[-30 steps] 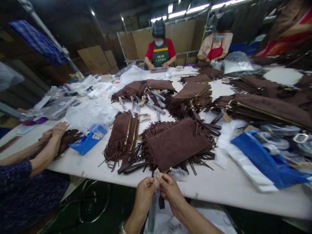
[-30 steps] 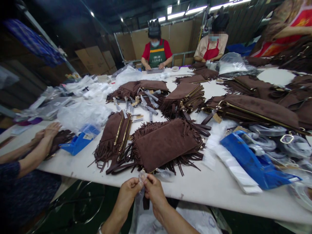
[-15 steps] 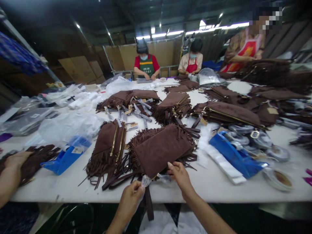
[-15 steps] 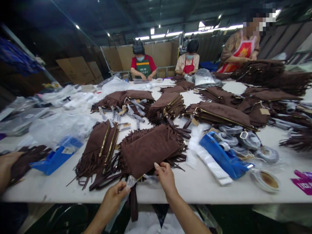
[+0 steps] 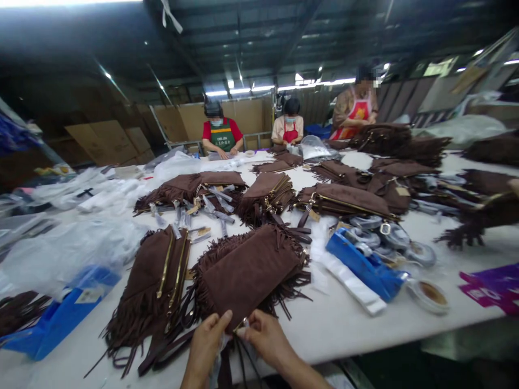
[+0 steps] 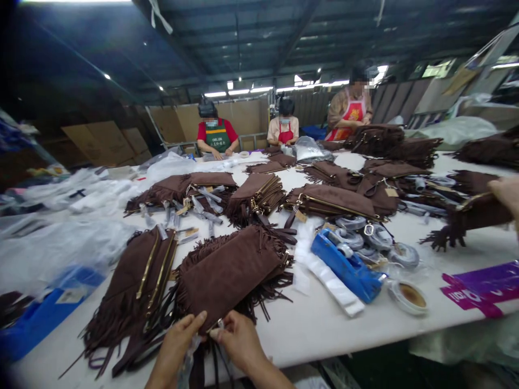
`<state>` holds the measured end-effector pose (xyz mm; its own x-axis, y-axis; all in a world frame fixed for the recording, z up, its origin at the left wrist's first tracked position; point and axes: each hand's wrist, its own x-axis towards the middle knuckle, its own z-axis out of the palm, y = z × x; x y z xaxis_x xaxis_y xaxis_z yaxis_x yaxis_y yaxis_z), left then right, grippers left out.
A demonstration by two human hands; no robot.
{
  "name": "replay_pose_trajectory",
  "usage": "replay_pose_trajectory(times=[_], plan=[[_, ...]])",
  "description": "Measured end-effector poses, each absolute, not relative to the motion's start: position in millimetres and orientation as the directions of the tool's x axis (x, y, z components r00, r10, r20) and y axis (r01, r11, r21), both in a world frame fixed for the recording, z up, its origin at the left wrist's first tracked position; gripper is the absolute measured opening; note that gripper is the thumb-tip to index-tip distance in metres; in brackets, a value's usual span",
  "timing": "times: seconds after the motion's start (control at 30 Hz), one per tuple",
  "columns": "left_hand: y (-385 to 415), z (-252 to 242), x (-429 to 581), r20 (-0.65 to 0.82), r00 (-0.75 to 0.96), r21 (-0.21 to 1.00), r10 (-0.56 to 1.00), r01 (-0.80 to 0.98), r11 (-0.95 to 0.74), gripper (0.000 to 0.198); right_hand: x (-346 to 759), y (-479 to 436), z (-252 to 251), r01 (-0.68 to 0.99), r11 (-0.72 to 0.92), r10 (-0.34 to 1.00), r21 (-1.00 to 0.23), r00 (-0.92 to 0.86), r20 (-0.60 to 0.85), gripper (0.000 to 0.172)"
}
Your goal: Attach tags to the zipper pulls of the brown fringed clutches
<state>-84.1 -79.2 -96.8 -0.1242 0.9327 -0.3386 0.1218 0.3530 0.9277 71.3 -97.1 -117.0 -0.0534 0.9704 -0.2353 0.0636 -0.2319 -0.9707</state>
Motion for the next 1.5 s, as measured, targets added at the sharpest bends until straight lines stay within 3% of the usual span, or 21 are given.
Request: replay_pose_trajectory(times=[0.07, 0.17, 0.27, 0.33, 0.4, 0.6, 0.73, 0.87, 0.97, 1.07, 1.23, 1.37, 1.5], plan=[[-74.0, -92.3, -83.4, -0.349, -0.110, 0.928, 0.931, 0.100, 0.360, 0.052, 76.0, -99.9, -111.1, 0.232, -0.110, 0.988, -0.967, -0.077, -0.131, 0.010], [-73.7, -75.1, -82.9, -0.363, -0.085, 0.925, 0.928, 0.084, 0.370, 0.048, 94.2, -105.2, -96.4, 0.473, 0.062, 0.998, -0.879, -0.033, 0.053, 0.016], [-75.8, -56.7, -78.9, -0.400, -0.067, 0.916, 0.914, -0.010, 0.400, 0.043, 111.2, -107.4, -84.1, 0.700, 0.206, 0.951, -0.684, 0.021, 0.308, 0.040], [-76.0, -51.4, -75.7, -0.417, -0.068, 0.906, 0.906, -0.107, 0.409, 0.039, 115.6, -105.7, -81.2, 0.786, 0.269, 0.922, -0.557, -0.043, 0.384, 0.057], [-75.4, -52.0, -74.2, -0.425, -0.069, 0.897, 0.903, -0.164, 0.410, 0.036, 115.3, -101.5, -82.9, 0.813, 0.293, 0.921, -0.504, -0.098, 0.378, 0.063], [-74.5, -46.1, -77.5, -0.402, -0.009, 0.908, 0.916, -0.133, 0.397, 0.031, 118.1, -75.4, -87.5, 0.727, 0.347, 0.887, -0.592, -0.050, 0.459, 0.025], [-60.7, -40.2, -81.1, -0.273, 0.028, 0.962, 0.962, 0.000, 0.273, 0.032, 124.8, -55.2, -79.0, 0.692, 0.408, 0.837, -0.596, -0.022, 0.547, 0.025], [-42.1, -61.8, -89.0, -0.307, -0.062, 0.922, 0.950, 0.227, 0.313, 0.042, 124.1, -60.7, -85.2, 0.659, 0.375, 0.846, -0.652, 0.044, 0.531, 0.028], [-37.4, -80.4, -93.1, -0.297, -0.115, 0.907, 0.948, 0.277, 0.318, 0.044, 117.6, -79.7, -99.8, 0.643, 0.302, 0.876, -0.704, 0.104, 0.471, 0.018], [-42.4, -85.8, -96.0, -0.257, -0.148, 0.906, 0.955, 0.305, 0.292, 0.041, 105.6, -94.0, -107.2, 0.638, 0.310, 0.914, -0.705, 0.004, 0.406, 0.013], [-56.0, -78.6, -104.1, -0.209, -0.247, 0.941, 0.946, 0.211, 0.263, 0.053, 78.4, -89.6, -106.4, 0.689, 0.293, 0.934, -0.663, -0.058, 0.352, 0.030], [-58.1, -74.7, -106.2, -0.318, -0.187, 0.936, 0.929, 0.093, 0.339, 0.051, 65.1, -79.1, -107.4, 0.678, 0.205, 0.956, -0.706, 0.017, 0.294, 0.011], [-47.3, -67.6, -99.8, -0.406, -0.089, 0.905, 0.910, 0.099, 0.413, 0.047, 74.4, -72.2, -101.9, 0.498, 0.132, 0.986, -0.857, 0.022, 0.165, 0.004]])
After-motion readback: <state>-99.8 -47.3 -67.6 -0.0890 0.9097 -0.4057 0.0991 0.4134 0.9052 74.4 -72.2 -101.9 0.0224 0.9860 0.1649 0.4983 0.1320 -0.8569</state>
